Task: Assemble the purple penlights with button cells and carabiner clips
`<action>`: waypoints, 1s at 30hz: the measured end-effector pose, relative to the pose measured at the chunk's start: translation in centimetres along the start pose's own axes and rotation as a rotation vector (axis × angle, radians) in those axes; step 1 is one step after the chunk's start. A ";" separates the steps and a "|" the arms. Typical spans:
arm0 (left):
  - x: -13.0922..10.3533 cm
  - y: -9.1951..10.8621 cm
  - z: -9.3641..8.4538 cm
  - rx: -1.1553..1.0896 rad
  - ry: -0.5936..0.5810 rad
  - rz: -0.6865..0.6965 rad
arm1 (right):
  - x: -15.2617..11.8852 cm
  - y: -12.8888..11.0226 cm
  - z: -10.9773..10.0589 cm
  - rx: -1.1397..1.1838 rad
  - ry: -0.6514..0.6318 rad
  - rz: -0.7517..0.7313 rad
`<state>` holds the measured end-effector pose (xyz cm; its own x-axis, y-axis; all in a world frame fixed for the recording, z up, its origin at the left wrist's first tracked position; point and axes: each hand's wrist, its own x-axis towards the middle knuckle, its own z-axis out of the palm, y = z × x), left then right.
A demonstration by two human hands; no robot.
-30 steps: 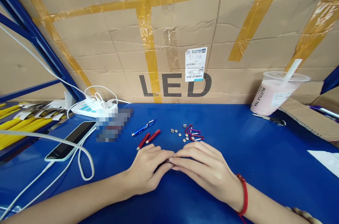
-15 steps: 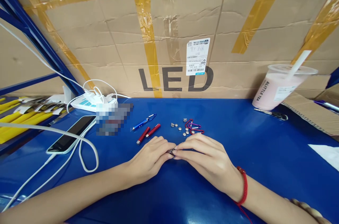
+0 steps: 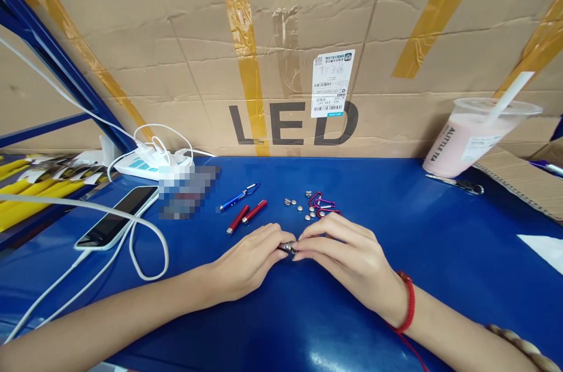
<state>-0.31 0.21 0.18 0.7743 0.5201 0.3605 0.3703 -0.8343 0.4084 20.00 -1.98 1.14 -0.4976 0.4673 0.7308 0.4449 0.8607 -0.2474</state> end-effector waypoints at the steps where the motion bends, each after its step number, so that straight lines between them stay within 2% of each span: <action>1: 0.0 0.0 0.0 -0.002 -0.008 -0.006 | 0.0 0.0 0.0 -0.001 0.003 0.009; 5: 0.0 0.0 0.1 -0.001 -0.017 -0.026 | 0.1 0.0 0.1 -0.006 -0.002 0.037; 14: -0.1 -0.2 0.2 0.018 0.061 0.012 | 0.3 0.0 0.1 -0.017 -0.011 0.052; 21: -0.3 -0.1 0.1 0.080 0.038 -0.036 | 0.7 -0.3 0.1 0.082 0.004 0.150; 30: -0.2 -0.3 0.2 -0.039 0.001 -0.030 | 0.7 -0.2 0.4 0.183 -0.021 0.335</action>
<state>-0.52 0.28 -0.16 0.7626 0.5452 0.3481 0.3731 -0.8104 0.4517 19.32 -1.73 1.43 -0.3633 0.7310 0.5776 0.4460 0.6808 -0.5811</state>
